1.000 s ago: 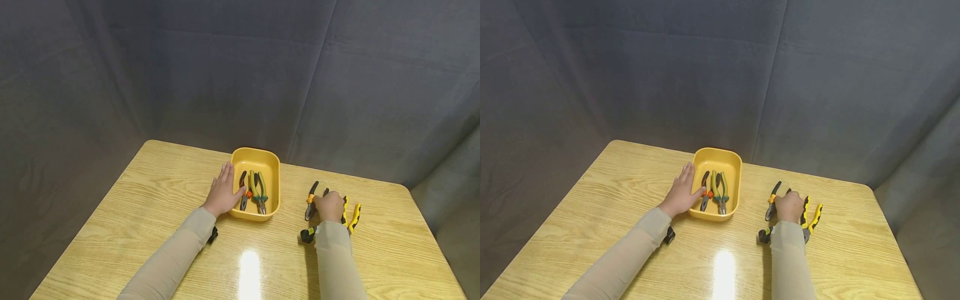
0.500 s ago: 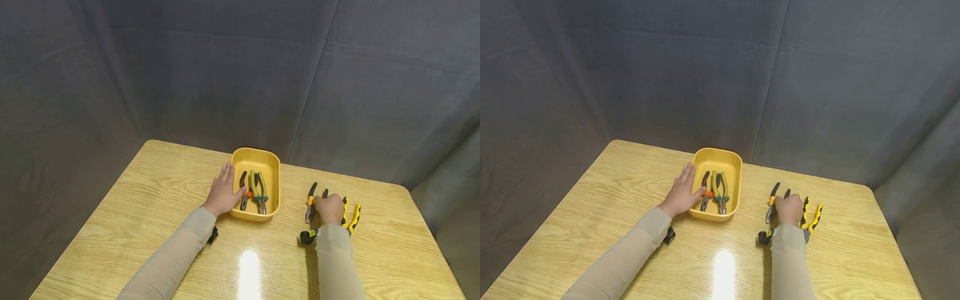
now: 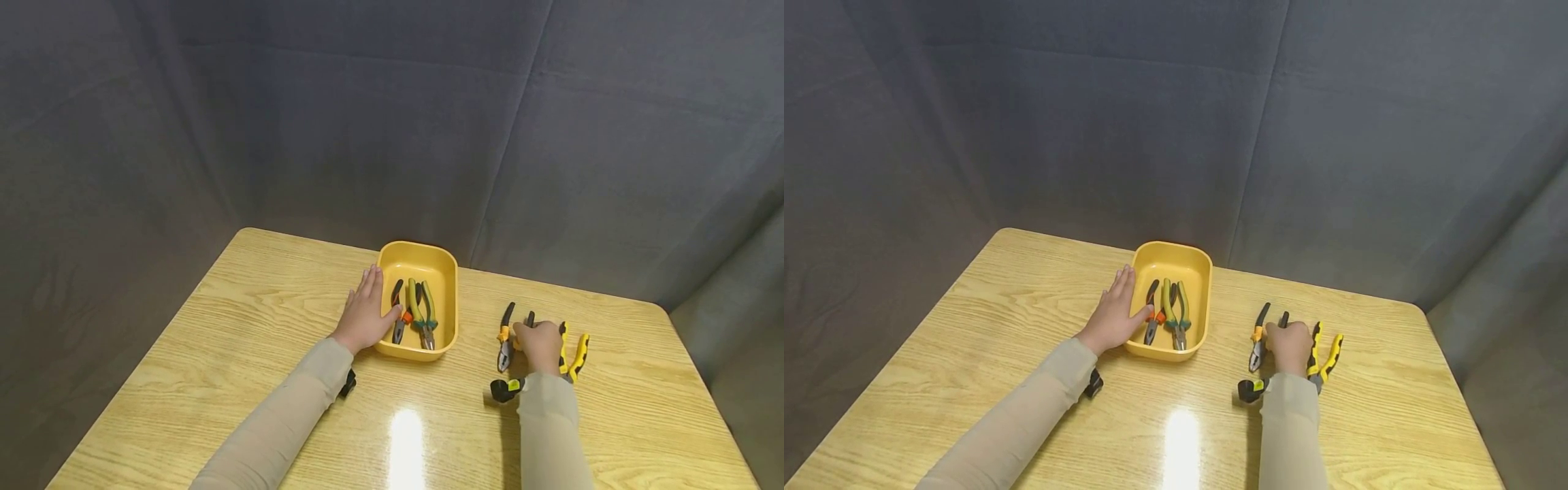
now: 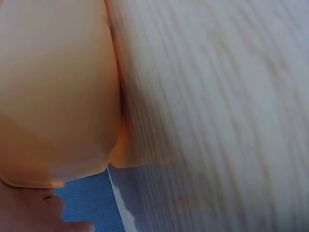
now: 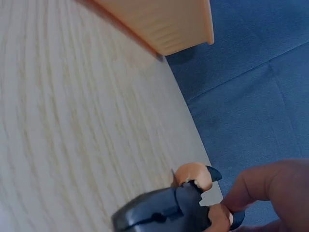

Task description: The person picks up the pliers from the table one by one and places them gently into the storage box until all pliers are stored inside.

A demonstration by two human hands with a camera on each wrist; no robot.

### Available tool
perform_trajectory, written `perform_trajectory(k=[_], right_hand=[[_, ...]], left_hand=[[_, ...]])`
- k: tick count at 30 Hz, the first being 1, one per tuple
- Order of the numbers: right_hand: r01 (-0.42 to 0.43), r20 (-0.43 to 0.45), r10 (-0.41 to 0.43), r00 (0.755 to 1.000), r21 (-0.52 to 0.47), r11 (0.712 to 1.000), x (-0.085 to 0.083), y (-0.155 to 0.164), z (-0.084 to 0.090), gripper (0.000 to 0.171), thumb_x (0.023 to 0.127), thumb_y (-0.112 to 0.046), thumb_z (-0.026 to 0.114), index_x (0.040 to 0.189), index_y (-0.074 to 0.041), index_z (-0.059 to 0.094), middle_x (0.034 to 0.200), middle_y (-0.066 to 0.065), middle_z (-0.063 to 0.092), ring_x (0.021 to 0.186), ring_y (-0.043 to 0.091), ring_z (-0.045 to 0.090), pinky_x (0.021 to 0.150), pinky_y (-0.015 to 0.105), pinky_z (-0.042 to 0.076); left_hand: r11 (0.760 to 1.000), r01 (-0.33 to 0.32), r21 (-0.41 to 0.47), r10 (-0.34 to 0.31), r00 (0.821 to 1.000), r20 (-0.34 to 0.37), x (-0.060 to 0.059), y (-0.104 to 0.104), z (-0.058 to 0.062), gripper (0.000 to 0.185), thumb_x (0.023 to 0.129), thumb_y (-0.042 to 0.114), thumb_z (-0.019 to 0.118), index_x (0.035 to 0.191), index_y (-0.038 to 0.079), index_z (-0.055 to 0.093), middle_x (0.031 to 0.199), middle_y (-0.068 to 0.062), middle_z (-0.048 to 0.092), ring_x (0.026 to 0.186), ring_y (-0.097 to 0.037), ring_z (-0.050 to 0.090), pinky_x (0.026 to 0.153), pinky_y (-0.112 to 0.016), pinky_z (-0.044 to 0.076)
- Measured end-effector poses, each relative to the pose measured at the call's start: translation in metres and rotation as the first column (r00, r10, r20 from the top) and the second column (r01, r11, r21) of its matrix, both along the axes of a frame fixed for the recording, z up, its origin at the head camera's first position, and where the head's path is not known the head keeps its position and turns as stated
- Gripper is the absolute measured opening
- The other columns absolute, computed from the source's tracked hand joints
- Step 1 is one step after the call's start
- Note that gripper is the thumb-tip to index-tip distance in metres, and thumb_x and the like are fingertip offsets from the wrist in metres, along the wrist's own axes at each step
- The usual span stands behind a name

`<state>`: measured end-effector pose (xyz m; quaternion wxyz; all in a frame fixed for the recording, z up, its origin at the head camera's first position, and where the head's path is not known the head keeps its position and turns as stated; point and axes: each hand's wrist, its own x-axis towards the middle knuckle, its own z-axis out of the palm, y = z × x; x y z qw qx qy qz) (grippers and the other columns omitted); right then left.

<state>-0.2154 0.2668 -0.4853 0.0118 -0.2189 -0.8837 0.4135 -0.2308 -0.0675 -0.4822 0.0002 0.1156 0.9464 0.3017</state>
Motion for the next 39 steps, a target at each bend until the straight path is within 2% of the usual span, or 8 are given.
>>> perform_trajectory(k=[7, 13, 16, 20, 23, 26, 34, 39], right_hand=[[0.027, -0.041, -0.028, 0.999, -0.04, 0.999, 0.0013, -0.0001, -0.0024, 0.027, 0.091, -0.02, 0.059, 0.08, 0.004, 0.065, 0.063, 0.004, 0.057, 0.056, 0.018, 0.049, 0.052, 0.03, 0.041], [0.039, -0.081, -0.051, 0.995, -0.149, 0.988, 0.0035, 0.0009, -0.0032, 0.036, 0.092, -0.016, 0.058, 0.111, 0.013, 0.066, 0.076, 0.008, 0.069, 0.064, 0.012, 0.059, 0.057, 0.023, 0.046], [0.046, -0.078, -0.075, 0.994, -0.318, 0.947, 0.0038, 0.0005, -0.004, 0.037, 0.096, -0.013, 0.055, 0.121, 0.014, 0.061, 0.076, 0.002, 0.07, 0.066, 0.007, 0.063, 0.061, 0.02, 0.05], [0.05, -0.085, -0.113, 0.99, -0.537, 0.842, 0.0024, 0.0004, -0.0063, 0.037, 0.101, -0.009, 0.052, 0.129, 0.015, 0.054, 0.079, -0.004, 0.071, 0.071, 0.004, 0.068, 0.066, 0.019, 0.054], [0.056, -0.093, -0.147, 0.985, -0.632, 0.773, 0.0011, 0.0005, -0.0073, 0.031, 0.098, -0.001, 0.052, 0.124, 0.015, 0.056, 0.079, -0.002, 0.072, 0.07, 0.006, 0.068, 0.064, 0.018, 0.054], [0.077, -0.073, -0.172, 0.982, -0.681, 0.728, 0.0007, 0.0013, -0.0067, 0.028, 0.094, 0.003, 0.051, 0.119, 0.012, 0.059, 0.08, -0.001, 0.072, 0.069, 0.007, 0.068, 0.064, 0.018, 0.054], [0.103, -0.019, -0.174, 0.985, -0.739, 0.665, 0.0018, 0.0041, -0.0057, 0.037, 0.097, 0.0, 0.05, 0.133, 0.007, 0.052, 0.086, -0.001, 0.072, 0.073, 0.009, 0.068, 0.073, 0.02, 0.056], [0.125, 0.004, -0.18, 0.984, -0.736, 0.665, 0.002, 0.0054, -0.0063, 0.035, 0.103, -0.013, 0.052, 0.133, 0.005, 0.054, 0.085, -0.004, 0.073, 0.072, 0.007, 0.069, 0.072, 0.019, 0.054]], left_hand=[[1.0, 0.003, -0.001, -0.003, 1.0, 0.002, 0.0006, -0.0006, 0.0003, 0.086, 0.105, 0.046, 0.05, 0.162, 0.0, 0.005, 0.17, -0.016, 0.002, 0.156, -0.031, 0.003, 0.121, -0.059, 0.012], [1.0, 0.002, -0.005, -0.002, 1.0, 0.004, 0.0001, -0.0004, 0.0004, 0.086, 0.105, 0.047, 0.05, 0.162, 0.0, 0.005, 0.17, -0.016, 0.002, 0.156, -0.031, 0.002, 0.121, -0.059, 0.012], [1.0, 0.003, -0.008, -0.003, 1.0, 0.005, 0.0, -0.0004, -0.0001, 0.086, 0.105, 0.047, 0.05, 0.162, 0.0, 0.005, 0.17, -0.016, 0.002, 0.156, -0.031, 0.002, 0.121, -0.059, 0.012], [1.0, 0.004, -0.013, -0.004, 1.0, 0.002, 0.0, -0.0002, -0.0005, 0.086, 0.105, 0.046, 0.05, 0.162, 0.0, 0.006, 0.17, -0.017, 0.002, 0.156, -0.032, 0.003, 0.121, -0.059, 0.013], [1.0, 0.004, -0.01, -0.004, 1.0, -0.001, 0.0002, -0.0001, -0.0002, 0.086, 0.105, 0.046, 0.051, 0.162, 0.0, 0.006, 0.17, -0.017, 0.003, 0.156, -0.032, 0.003, 0.121, -0.059, 0.013], [1.0, 0.002, -0.007, -0.002, 1.0, 0.001, 0.0004, -0.0001, 0.0003, 0.086, 0.105, 0.046, 0.051, 0.162, 0.0, 0.006, 0.17, -0.017, 0.002, 0.156, -0.032, 0.003, 0.121, -0.059, 0.012], [1.0, 0.004, 0.003, -0.004, 1.0, -0.007, -0.0014, -0.0003, -0.0019, 0.087, 0.105, 0.046, 0.051, 0.162, -0.001, 0.006, 0.17, -0.017, 0.002, 0.156, -0.032, 0.003, 0.121, -0.059, 0.013], [1.0, 0.004, 0.007, -0.004, 1.0, -0.006, -0.002, -0.0001, -0.0034, 0.086, 0.105, 0.046, 0.051, 0.162, 0.0, 0.006, 0.17, -0.017, 0.002, 0.156, -0.032, 0.003, 0.121, -0.059, 0.013]])
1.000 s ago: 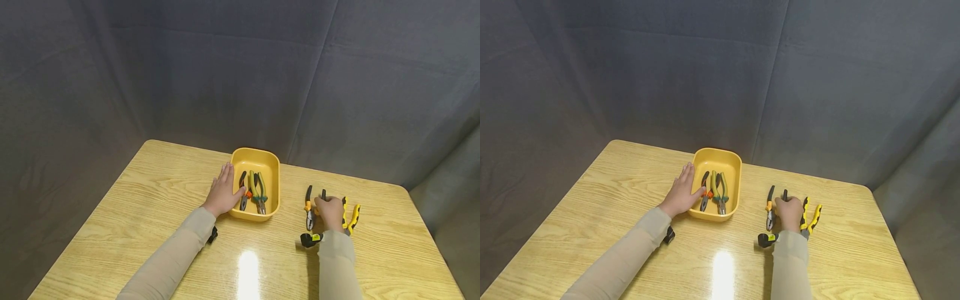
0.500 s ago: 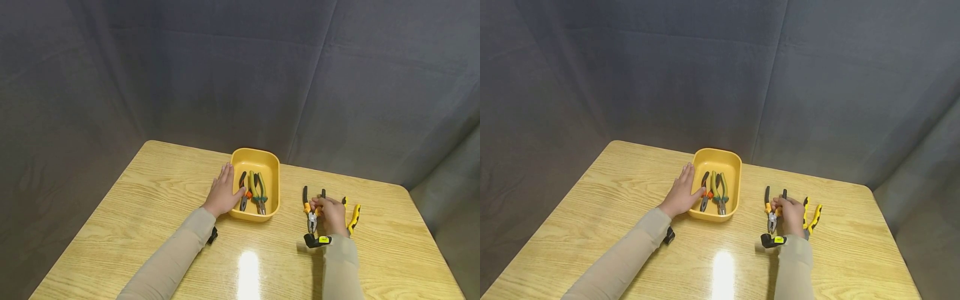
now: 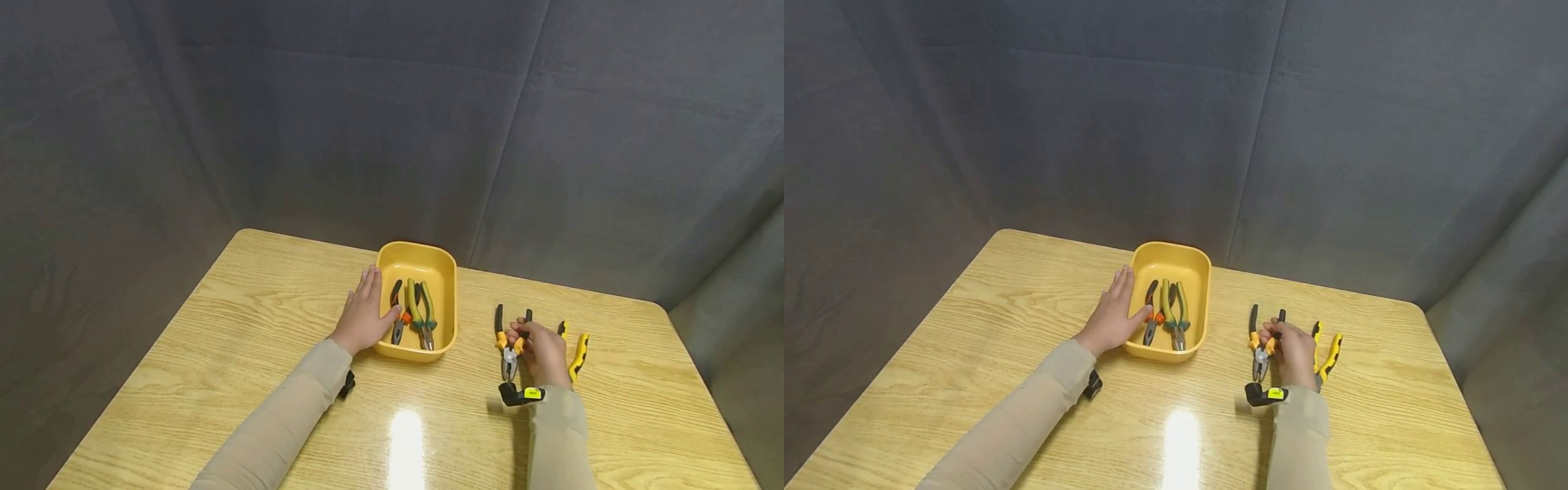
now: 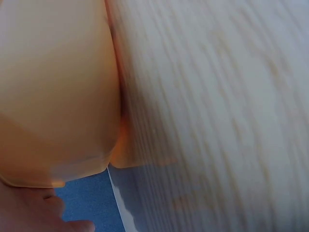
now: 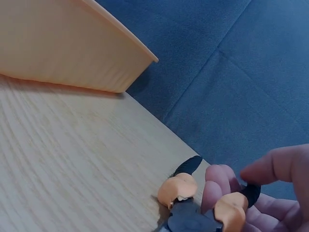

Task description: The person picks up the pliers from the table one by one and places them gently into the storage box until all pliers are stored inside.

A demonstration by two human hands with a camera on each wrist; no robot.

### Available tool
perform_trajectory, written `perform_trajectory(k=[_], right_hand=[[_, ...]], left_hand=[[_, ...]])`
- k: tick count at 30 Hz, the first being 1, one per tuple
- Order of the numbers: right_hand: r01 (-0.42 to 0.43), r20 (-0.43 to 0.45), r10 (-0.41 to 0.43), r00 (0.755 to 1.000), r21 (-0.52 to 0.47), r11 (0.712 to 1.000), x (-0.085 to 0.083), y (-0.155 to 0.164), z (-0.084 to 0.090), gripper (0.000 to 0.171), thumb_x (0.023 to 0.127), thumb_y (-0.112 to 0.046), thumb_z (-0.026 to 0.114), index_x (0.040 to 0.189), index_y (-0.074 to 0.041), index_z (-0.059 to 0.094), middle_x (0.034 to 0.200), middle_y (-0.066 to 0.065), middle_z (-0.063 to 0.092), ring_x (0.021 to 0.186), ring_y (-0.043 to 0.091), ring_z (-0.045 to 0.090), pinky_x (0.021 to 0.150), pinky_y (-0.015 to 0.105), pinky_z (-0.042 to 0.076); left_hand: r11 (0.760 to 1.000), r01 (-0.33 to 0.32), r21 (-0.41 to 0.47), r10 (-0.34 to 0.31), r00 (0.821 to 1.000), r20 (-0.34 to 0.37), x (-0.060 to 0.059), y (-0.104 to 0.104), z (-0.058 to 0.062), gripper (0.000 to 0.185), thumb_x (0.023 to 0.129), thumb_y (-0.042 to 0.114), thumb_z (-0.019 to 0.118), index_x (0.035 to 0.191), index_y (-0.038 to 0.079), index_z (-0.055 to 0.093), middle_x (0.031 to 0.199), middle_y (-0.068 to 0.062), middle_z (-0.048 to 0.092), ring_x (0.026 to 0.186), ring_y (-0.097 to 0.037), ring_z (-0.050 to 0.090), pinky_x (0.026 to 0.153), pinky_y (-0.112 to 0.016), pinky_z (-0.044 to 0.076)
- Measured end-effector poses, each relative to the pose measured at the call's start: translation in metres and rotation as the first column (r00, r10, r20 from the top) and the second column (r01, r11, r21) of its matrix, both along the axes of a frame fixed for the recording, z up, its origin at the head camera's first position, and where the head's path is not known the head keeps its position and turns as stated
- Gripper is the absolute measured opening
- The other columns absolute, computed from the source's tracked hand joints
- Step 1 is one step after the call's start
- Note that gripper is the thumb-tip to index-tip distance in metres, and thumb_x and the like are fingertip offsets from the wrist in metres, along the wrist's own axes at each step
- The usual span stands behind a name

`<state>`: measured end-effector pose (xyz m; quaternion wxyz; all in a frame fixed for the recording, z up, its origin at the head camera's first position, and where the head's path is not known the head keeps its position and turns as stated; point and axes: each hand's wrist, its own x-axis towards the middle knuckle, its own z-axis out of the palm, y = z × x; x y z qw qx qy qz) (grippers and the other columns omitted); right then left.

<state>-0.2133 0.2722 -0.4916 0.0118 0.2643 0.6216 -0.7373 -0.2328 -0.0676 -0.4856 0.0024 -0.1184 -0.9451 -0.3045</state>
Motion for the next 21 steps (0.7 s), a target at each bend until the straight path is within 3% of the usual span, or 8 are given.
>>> perform_trajectory(k=[9, 21], right_hand=[[0.041, -0.04, -0.043, 0.998, -0.04, 0.998, -0.002, -0.001, -0.006, 0.037, 0.108, -0.029, 0.049, 0.124, 0.004, 0.056, 0.081, -0.004, 0.071, 0.071, 0.007, 0.068, 0.07, 0.02, 0.056], [0.081, -0.071, -0.086, 0.994, -0.077, 0.994, -0.002, -0.004, -0.01, 0.036, 0.109, -0.028, 0.049, 0.12, 0.005, 0.058, 0.079, -0.001, 0.072, 0.07, 0.009, 0.07, 0.069, 0.021, 0.057]], left_hand=[[1.0, -0.001, 0.004, 0.001, 1.0, 0.014, 0.0, 0.0, 0.0, 0.086, 0.105, 0.047, 0.05, 0.162, 0.002, 0.005, 0.17, -0.015, 0.001, 0.156, -0.029, 0.001, 0.122, -0.058, 0.012], [1.0, -0.002, 0.017, 0.002, 1.0, 0.008, 0.0, 0.0, -0.002, 0.086, 0.105, 0.046, 0.051, 0.162, 0.001, 0.005, 0.17, -0.015, 0.001, 0.156, -0.03, 0.0, 0.121, -0.059, 0.012]])
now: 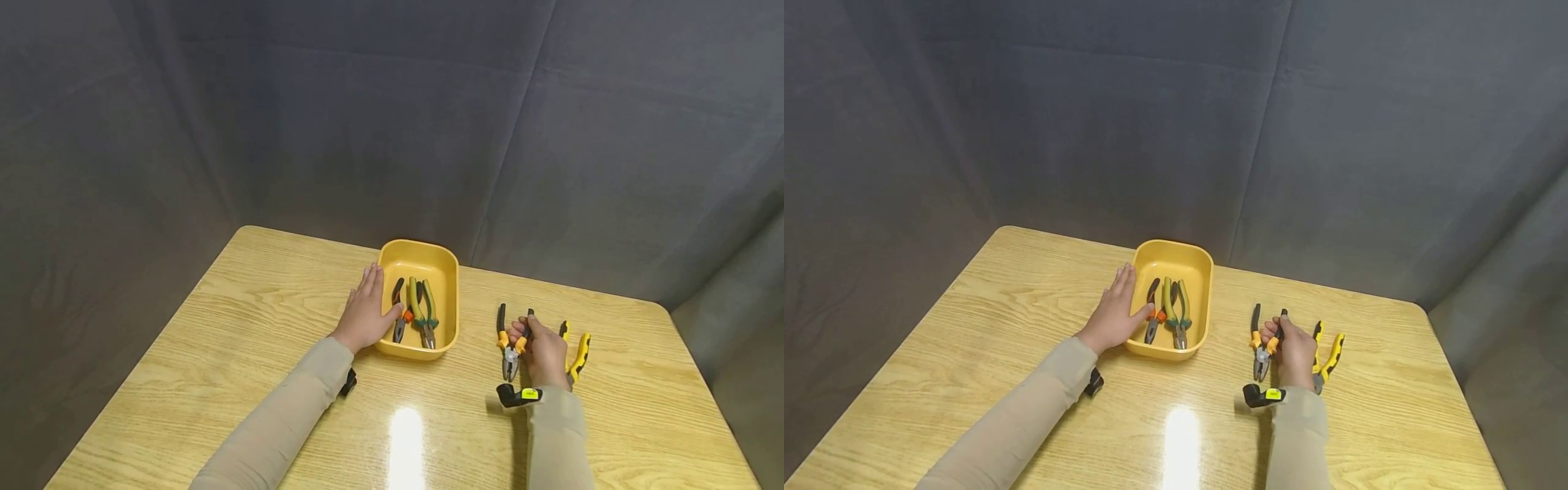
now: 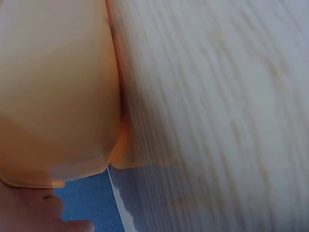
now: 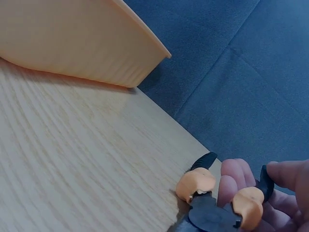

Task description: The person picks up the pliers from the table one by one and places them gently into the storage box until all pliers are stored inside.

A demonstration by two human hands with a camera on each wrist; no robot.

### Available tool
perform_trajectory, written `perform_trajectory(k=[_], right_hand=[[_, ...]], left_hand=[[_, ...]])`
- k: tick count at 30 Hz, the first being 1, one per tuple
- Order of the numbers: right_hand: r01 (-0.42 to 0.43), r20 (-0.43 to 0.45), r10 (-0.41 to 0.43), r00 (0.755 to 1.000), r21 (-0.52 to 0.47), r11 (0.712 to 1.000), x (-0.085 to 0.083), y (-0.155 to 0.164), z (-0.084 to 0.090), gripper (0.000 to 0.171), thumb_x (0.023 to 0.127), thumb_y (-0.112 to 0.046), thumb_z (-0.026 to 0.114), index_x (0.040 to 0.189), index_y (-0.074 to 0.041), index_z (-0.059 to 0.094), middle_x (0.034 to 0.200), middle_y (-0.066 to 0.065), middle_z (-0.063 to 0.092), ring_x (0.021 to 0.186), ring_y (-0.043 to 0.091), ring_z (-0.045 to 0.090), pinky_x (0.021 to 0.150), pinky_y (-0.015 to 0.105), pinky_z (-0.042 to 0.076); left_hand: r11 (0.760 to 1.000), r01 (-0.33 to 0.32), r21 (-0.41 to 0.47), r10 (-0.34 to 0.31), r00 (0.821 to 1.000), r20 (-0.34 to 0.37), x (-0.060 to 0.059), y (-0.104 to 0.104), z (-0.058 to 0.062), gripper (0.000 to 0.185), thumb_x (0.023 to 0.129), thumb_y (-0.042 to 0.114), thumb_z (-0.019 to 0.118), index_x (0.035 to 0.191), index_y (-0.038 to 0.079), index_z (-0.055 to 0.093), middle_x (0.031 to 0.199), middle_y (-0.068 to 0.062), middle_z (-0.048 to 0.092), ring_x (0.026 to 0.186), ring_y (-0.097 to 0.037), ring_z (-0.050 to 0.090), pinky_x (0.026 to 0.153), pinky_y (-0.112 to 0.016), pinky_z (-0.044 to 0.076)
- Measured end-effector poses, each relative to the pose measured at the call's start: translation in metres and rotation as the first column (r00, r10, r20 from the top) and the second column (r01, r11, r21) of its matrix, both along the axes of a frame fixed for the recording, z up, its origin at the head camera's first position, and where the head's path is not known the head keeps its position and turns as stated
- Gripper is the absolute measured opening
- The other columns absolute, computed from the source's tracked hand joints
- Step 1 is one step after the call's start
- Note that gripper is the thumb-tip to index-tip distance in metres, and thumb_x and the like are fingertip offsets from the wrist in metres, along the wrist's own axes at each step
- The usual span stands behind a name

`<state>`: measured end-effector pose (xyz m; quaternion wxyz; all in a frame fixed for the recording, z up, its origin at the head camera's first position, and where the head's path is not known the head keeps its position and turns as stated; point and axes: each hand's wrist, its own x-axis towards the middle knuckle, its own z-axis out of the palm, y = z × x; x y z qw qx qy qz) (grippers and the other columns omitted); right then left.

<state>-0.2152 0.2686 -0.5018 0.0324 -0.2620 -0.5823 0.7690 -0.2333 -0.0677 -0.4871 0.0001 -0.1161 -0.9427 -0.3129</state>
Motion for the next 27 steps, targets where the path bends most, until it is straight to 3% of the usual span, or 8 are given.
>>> perform_trajectory(k=[15, 27], right_hand=[[0.003, -0.028, -0.005, 1.0, -0.04, 0.999, 0.0036, -0.002, 0.0003, 0.04, 0.11, -0.026, 0.042, 0.127, 0.009, 0.052, 0.082, 0.001, 0.071, 0.072, 0.01, 0.069, 0.07, 0.022, 0.057], [0.026, -0.002, -0.026, 1.0, -0.046, 0.999, 0.0095, -0.0061, 0.0022, 0.036, 0.111, -0.027, 0.041, 0.122, 0.003, 0.058, 0.08, -0.003, 0.073, 0.074, 0.008, 0.072, 0.075, 0.021, 0.058]], left_hand=[[1.0, 0.002, 0.003, -0.002, 1.0, -0.016, -0.0001, 0.0004, 0.0003, 0.086, 0.104, 0.044, 0.053, 0.162, 0.0, 0.007, 0.169, -0.017, 0.003, 0.156, -0.033, 0.003, 0.121, -0.06, 0.013], [1.0, -0.004, -0.001, 0.004, 1.0, -0.012, 0.005, -0.0029, 0.002, 0.086, 0.104, 0.043, 0.053, 0.162, -0.001, 0.007, 0.169, -0.018, 0.004, 0.156, -0.033, 0.004, 0.12, -0.061, 0.014]])
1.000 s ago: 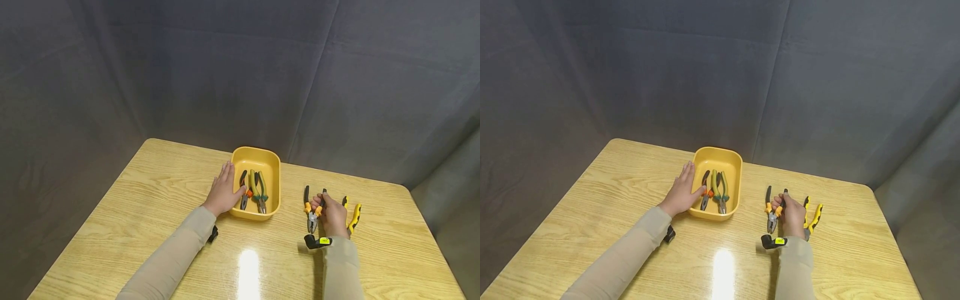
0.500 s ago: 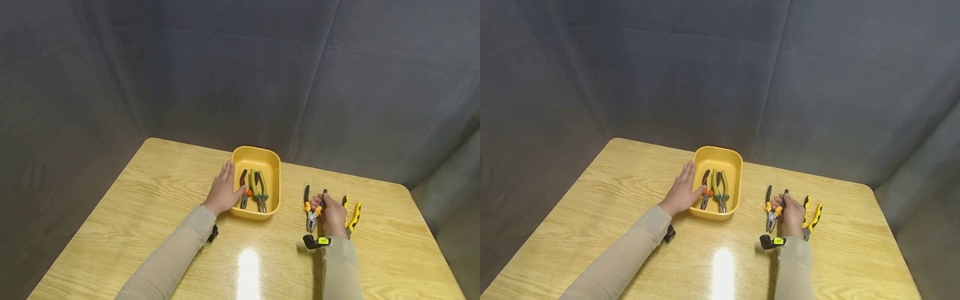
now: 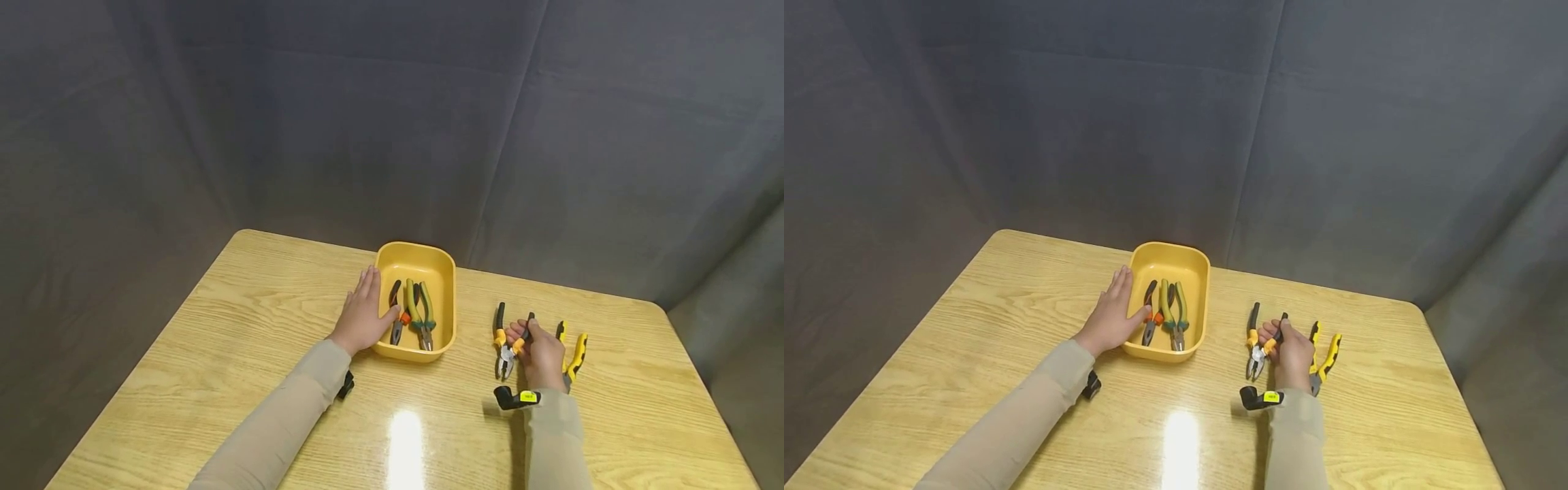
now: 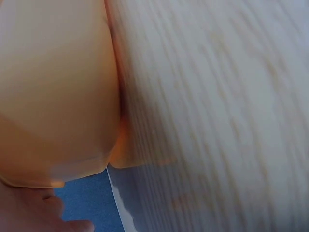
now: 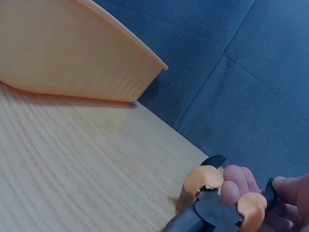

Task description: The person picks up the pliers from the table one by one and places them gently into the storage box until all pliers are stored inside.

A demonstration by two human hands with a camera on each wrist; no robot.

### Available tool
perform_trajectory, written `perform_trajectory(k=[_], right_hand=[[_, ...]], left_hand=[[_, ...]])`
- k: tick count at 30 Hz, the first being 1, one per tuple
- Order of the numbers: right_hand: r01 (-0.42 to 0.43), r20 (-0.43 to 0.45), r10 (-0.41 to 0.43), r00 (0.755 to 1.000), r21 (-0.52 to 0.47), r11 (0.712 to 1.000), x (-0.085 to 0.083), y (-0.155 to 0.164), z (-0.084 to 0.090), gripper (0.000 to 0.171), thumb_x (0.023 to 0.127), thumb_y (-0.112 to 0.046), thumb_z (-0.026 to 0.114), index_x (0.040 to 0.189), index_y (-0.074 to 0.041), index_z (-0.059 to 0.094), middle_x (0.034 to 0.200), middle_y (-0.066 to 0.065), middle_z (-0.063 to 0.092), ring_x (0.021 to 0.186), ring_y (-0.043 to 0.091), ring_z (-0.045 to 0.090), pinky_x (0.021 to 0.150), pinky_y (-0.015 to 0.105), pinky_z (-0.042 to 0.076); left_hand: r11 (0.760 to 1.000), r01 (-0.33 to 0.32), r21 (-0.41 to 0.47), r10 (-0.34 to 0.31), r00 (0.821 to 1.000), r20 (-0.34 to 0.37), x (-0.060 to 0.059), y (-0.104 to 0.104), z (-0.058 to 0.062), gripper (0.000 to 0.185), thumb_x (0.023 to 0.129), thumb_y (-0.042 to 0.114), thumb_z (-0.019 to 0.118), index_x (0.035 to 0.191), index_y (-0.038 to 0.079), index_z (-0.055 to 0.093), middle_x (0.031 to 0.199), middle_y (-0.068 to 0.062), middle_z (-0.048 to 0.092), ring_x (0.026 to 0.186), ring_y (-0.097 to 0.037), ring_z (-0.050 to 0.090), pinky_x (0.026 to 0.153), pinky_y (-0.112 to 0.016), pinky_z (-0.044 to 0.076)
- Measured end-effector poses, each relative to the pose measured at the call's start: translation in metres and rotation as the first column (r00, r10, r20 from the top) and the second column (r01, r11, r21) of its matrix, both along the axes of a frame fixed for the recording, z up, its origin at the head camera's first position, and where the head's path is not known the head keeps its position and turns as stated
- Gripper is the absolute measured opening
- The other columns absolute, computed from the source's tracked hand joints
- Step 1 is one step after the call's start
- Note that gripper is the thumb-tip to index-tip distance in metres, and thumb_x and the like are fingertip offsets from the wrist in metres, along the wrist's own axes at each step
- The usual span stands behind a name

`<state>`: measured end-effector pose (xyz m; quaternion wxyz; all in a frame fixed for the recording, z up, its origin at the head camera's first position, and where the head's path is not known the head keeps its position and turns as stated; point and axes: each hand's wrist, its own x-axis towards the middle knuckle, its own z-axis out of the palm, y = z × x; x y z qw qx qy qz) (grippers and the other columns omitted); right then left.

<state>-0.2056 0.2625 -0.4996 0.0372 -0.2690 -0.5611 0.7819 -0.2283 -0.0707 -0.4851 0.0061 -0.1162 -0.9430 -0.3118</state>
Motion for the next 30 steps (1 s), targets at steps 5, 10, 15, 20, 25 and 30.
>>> perform_trajectory(k=[5, 10, 15, 20, 25, 30], right_hand=[[0.002, -0.005, -0.002, 1.0, -0.007, 1.0, 0.002, -0.002, 0.0, 0.035, 0.111, -0.026, 0.04, 0.12, 0.003, 0.058, 0.079, -0.002, 0.073, 0.073, 0.008, 0.071, 0.075, 0.021, 0.058], [0.01, -0.006, -0.01, 1.0, -0.017, 1.0, 0.001, -0.003, -0.001, 0.036, 0.111, -0.027, 0.041, 0.12, 0.003, 0.059, 0.08, -0.002, 0.074, 0.075, 0.008, 0.072, 0.076, 0.021, 0.058], [0.012, 0.006, -0.012, 1.0, -0.024, 1.0, -0.001, -0.004, -0.002, 0.037, 0.111, -0.028, 0.041, 0.122, 0.002, 0.06, 0.08, -0.003, 0.074, 0.077, 0.007, 0.072, 0.076, 0.021, 0.058], [0.021, 0.011, -0.021, 1.0, -0.046, 0.999, -0.002, -0.005, -0.003, 0.034, 0.111, -0.027, 0.042, 0.118, 0.001, 0.06, 0.08, -0.001, 0.074, 0.077, 0.008, 0.072, 0.077, 0.021, 0.058], [0.017, 0.013, -0.016, 1.0, -0.036, 0.999, -0.004, -0.008, 0.0, 0.039, 0.11, -0.029, 0.042, 0.126, 0.004, 0.058, 0.08, -0.003, 0.074, 0.078, 0.007, 0.072, 0.077, 0.02, 0.058], [0.008, 0.009, -0.008, 1.0, -0.033, 0.999, -0.006, -0.011, 0.006, 0.04, 0.111, -0.029, 0.04, 0.129, 0.004, 0.055, 0.081, -0.004, 0.074, 0.08, 0.006, 0.071, 0.079, 0.02, 0.057]], left_hand=[[1.0, 0.001, 0.004, -0.001, 1.0, 0.009, 0.001, -0.001, 0.0, 0.086, 0.104, 0.044, 0.053, 0.162, 0.0, 0.006, 0.17, -0.017, 0.003, 0.156, -0.032, 0.003, 0.121, -0.06, 0.013], [1.0, -0.001, 0.007, 0.001, 1.0, 0.014, 0.0, 0.0, -0.002, 0.087, 0.104, 0.044, 0.054, 0.162, 0.001, 0.005, 0.17, -0.016, 0.002, 0.156, -0.032, 0.003, 0.121, -0.06, 0.012], [1.0, 0.0, -0.005, 0.0, 1.0, 0.014, -0.002, 0.0, -0.003, 0.087, 0.104, 0.045, 0.053, 0.162, 0.001, 0.005, 0.17, -0.016, 0.002, 0.156, -0.032, 0.003, 0.121, -0.06, 0.012], [1.0, -0.002, -0.027, 0.003, 1.0, 0.027, -0.003, 0.0, -0.003, 0.087, 0.104, 0.046, 0.052, 0.162, 0.001, 0.005, 0.17, -0.015, 0.002, 0.156, -0.029, 0.001, 0.122, -0.058, 0.012], [1.0, 0.002, -0.02, -0.002, 0.999, 0.035, -0.002, 0.0, -0.002, 0.087, 0.105, 0.046, 0.051, 0.162, 0.002, 0.003, 0.17, -0.014, 0.0, 0.156, -0.029, 0.0, 0.122, -0.058, 0.011], [1.0, 0.005, -0.026, -0.004, 0.999, 0.037, -0.001, 0.0, 0.0, 0.086, 0.105, 0.046, 0.051, 0.162, 0.002, 0.003, 0.17, -0.015, 0.0, 0.156, -0.029, 0.0, 0.122, -0.057, 0.011]])
